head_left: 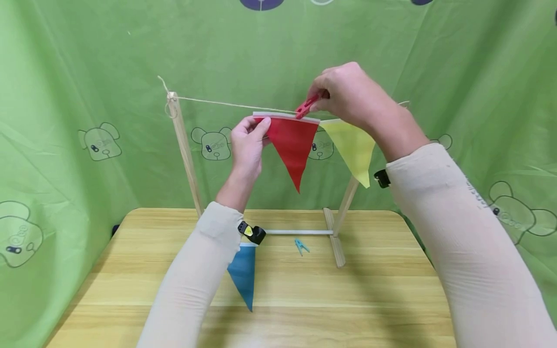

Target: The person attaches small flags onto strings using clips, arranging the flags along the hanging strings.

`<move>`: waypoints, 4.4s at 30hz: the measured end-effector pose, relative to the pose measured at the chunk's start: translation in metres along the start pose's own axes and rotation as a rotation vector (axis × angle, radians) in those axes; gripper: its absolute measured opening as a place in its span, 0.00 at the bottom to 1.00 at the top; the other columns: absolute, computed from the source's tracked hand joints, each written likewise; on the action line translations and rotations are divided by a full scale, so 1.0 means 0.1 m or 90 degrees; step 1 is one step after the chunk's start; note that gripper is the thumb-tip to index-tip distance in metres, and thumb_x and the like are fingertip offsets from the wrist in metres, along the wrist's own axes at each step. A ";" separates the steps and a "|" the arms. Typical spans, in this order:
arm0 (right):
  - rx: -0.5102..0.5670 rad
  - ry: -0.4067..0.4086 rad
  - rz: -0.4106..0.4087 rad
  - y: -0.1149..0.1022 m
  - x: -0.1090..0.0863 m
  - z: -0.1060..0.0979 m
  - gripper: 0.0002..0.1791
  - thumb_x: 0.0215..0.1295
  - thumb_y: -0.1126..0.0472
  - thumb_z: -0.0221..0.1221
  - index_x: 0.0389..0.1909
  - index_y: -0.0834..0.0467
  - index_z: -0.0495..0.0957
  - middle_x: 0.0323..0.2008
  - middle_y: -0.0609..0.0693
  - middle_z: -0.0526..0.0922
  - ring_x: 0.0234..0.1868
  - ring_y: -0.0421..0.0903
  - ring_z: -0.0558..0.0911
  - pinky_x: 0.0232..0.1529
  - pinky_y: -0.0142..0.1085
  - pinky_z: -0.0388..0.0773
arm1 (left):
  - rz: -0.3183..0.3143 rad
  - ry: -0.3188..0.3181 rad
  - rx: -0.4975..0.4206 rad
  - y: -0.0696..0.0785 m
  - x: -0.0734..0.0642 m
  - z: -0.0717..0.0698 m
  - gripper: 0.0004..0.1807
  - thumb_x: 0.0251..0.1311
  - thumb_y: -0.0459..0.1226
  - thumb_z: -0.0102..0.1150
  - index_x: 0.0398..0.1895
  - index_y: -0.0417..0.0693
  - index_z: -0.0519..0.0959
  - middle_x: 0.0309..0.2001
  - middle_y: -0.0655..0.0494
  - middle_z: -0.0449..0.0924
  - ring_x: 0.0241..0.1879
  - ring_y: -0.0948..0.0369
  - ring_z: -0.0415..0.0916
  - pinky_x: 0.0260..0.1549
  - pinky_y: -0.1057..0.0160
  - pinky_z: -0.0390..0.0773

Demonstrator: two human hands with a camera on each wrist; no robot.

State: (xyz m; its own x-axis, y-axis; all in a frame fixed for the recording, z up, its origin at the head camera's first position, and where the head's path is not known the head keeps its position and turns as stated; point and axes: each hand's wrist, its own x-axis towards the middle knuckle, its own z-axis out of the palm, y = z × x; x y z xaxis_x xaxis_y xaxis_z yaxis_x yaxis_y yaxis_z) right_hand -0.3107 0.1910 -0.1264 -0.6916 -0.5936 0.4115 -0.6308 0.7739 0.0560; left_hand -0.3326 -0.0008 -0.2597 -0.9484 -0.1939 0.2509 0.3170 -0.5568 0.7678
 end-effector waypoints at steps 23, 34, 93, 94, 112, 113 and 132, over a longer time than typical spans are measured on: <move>-0.006 -0.055 0.004 -0.04 0.05 0.05 0.06 0.67 0.62 0.69 0.39 0.61 0.88 0.40 0.57 0.89 0.39 0.51 0.84 0.42 0.43 0.83 | -0.010 0.003 0.006 0.02 0.02 0.03 0.03 0.68 0.26 0.62 0.42 0.37 0.82 0.36 0.49 0.81 0.33 0.59 0.82 0.38 0.63 0.88; 0.001 -0.071 0.006 -0.04 0.06 0.08 0.06 0.66 0.63 0.69 0.40 0.61 0.88 0.40 0.57 0.89 0.41 0.52 0.84 0.45 0.44 0.84 | -0.025 0.003 -0.007 -0.01 0.03 0.03 0.05 0.68 0.26 0.62 0.44 0.36 0.82 0.37 0.48 0.81 0.34 0.58 0.83 0.44 0.59 0.88; 0.099 -0.044 0.027 0.01 -0.03 0.26 0.25 0.69 0.61 0.67 0.63 0.66 0.75 0.57 0.59 0.81 0.59 0.55 0.80 0.64 0.49 0.78 | 0.001 -0.047 0.072 -0.05 0.09 -0.12 0.05 0.67 0.26 0.62 0.44 0.39 0.82 0.37 0.50 0.81 0.35 0.60 0.81 0.36 0.65 0.87; 0.101 -0.041 0.028 0.01 -0.04 0.26 0.25 0.69 0.61 0.67 0.63 0.65 0.75 0.57 0.59 0.81 0.59 0.55 0.80 0.64 0.49 0.77 | 0.002 -0.049 0.072 -0.05 0.09 -0.12 0.05 0.68 0.26 0.62 0.43 0.39 0.82 0.37 0.50 0.81 0.35 0.60 0.81 0.36 0.65 0.87; 0.163 0.090 0.032 0.00 -0.47 0.32 0.32 0.70 0.56 0.66 0.72 0.57 0.70 0.70 0.52 0.74 0.65 0.56 0.77 0.64 0.52 0.78 | 0.025 -0.082 0.105 -0.04 0.07 -0.22 0.15 0.67 0.27 0.64 0.55 0.37 0.81 0.41 0.55 0.83 0.41 0.61 0.81 0.43 0.61 0.85; 0.165 0.107 0.023 0.01 -0.49 0.34 0.32 0.70 0.57 0.67 0.72 0.58 0.70 0.71 0.53 0.74 0.65 0.56 0.77 0.65 0.51 0.77 | 0.026 -0.083 0.107 -0.04 0.07 -0.23 0.16 0.67 0.27 0.64 0.57 0.37 0.80 0.41 0.55 0.83 0.41 0.61 0.81 0.44 0.60 0.86; 0.315 0.283 -0.013 -0.04 -0.92 0.69 0.41 0.58 0.72 0.72 0.73 0.59 0.69 0.75 0.47 0.69 0.75 0.47 0.70 0.73 0.34 0.69 | 0.068 -0.143 0.162 0.05 -0.10 -0.51 0.29 0.67 0.29 0.63 0.71 0.42 0.71 0.68 0.45 0.76 0.70 0.45 0.72 0.65 0.62 0.77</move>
State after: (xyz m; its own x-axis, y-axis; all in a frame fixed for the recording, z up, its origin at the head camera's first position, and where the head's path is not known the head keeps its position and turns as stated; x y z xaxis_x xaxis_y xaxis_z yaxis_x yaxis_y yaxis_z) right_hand -0.2689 0.2270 -0.2276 -0.5338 -0.3773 0.7567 -0.8024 0.5083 -0.3126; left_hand -0.3209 -0.0430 -0.2888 -0.8972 -0.0426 0.4395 0.4291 -0.3189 0.8451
